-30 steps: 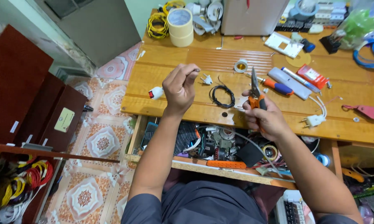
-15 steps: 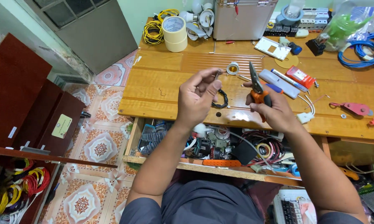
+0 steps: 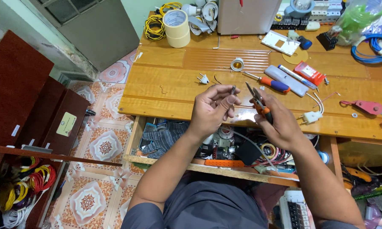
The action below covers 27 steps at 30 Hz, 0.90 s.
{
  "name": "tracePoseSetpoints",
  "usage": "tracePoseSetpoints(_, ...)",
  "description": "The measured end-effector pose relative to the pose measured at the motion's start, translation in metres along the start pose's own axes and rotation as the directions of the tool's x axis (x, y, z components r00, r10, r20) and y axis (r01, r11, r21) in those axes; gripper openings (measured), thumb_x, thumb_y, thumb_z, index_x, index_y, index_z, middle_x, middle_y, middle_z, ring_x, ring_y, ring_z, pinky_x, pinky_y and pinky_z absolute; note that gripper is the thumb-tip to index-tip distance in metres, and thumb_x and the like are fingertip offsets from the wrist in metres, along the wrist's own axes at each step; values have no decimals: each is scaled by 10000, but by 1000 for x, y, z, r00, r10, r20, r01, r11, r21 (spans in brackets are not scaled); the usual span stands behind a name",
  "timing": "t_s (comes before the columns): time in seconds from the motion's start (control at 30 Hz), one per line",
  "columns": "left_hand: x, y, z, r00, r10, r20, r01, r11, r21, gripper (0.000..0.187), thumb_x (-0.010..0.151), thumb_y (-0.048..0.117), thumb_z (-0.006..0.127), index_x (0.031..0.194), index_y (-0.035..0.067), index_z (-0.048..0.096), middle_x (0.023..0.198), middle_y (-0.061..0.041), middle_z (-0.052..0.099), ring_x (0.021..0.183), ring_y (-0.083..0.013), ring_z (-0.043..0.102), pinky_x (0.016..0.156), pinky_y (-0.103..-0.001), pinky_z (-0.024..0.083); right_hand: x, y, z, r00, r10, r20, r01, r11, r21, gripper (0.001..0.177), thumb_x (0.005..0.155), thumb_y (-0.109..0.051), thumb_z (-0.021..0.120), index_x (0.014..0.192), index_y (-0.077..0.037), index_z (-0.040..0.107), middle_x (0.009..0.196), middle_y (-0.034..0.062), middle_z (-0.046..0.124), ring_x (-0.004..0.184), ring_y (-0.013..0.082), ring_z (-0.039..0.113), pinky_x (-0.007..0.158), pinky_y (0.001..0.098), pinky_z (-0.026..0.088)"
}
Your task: Stripping insulation from electrical wires and twisting the ends to prepare for assembly on a workbench.
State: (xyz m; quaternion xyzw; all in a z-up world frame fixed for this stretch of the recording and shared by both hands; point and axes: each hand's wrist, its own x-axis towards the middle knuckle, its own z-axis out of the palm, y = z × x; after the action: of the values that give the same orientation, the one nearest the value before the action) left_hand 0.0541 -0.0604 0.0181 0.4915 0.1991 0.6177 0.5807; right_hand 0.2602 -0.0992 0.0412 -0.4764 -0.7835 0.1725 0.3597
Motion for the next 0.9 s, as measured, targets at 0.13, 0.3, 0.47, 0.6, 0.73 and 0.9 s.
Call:
tracePoseSetpoints(0.13, -4, -3, 3, 1000, 28, -6, -28, 993, 111, 212, 994, 59, 702, 1176, -48, 681, 870, -171, 760, 549, -96, 669, 428, -171, 501, -8, 8, 6, 998, -26, -57, 25, 999, -27, 697, 877, -50, 663, 1548, -26, 472, 1258, 245, 639, 1110, 478, 638, 894, 573, 535)
tracePoseSetpoints(0.3, -5, 9, 9, 978, 198, 62, -202, 840, 503, 126, 939, 62, 751, 1063, 50, 768, 832, -119, 785, 594, -155, 725, 514, -254, 573, -11, 18, 16, 977, -186, -107, 161, 965, -207, 700, 850, -29, 648, 1533, -21, 492, 1299, 204, 614, 1194, 432, 609, 965, 526, 492)
tracePoseSetpoints(0.47, -8, 1, 11, 938, 314, 146, -331, 689, 645, 122, 950, 110, 748, 1064, 116, 793, 943, -95, 794, 843, -306, 785, 719, -359, 633, -14, 19, 20, 966, -216, -144, 153, 921, -358, 755, 812, -52, 692, 1540, -56, 493, 1277, 158, 578, 1166, 370, 602, 897, 463, 462)
tracePoseSetpoints(0.6, -9, -1, 15, 883, 425, 197, -432, 575, 695, 112, 971, 75, 718, 1063, 81, 783, 917, -127, 772, 827, -374, 762, 699, -424, 618, -13, 18, 23, 951, -258, -171, 170, 897, -407, 744, 814, -51, 668, 1537, -34, 492, 1293, 175, 561, 1168, 372, 587, 867, 446, 435)
tracePoseSetpoints(0.73, -9, -11, 10, 868, 439, 230, -457, 527, 717, 124, 983, 96, 698, 1071, 100, 786, 898, -105, 763, 819, -354, 758, 693, -421, 614, -12, 19, 29, 947, -265, -180, 184, 910, -372, 724, 836, -42, 647, 1538, -4, 474, 1307, 201, 557, 1191, 398, 578, 903, 461, 436)
tracePoseSetpoints(0.9, -9, -14, 11, 854, 459, 244, -466, 469, 750, 120, 1003, 112, 682, 1074, 98, 777, 901, -101, 760, 815, -344, 758, 690, -408, 614, -14, 13, 29, 965, -207, -163, 133, 916, -378, 793, 776, -48, 700, 1535, -16, 471, 1301, 183, 545, 1178, 376, 571, 908, 465, 423)
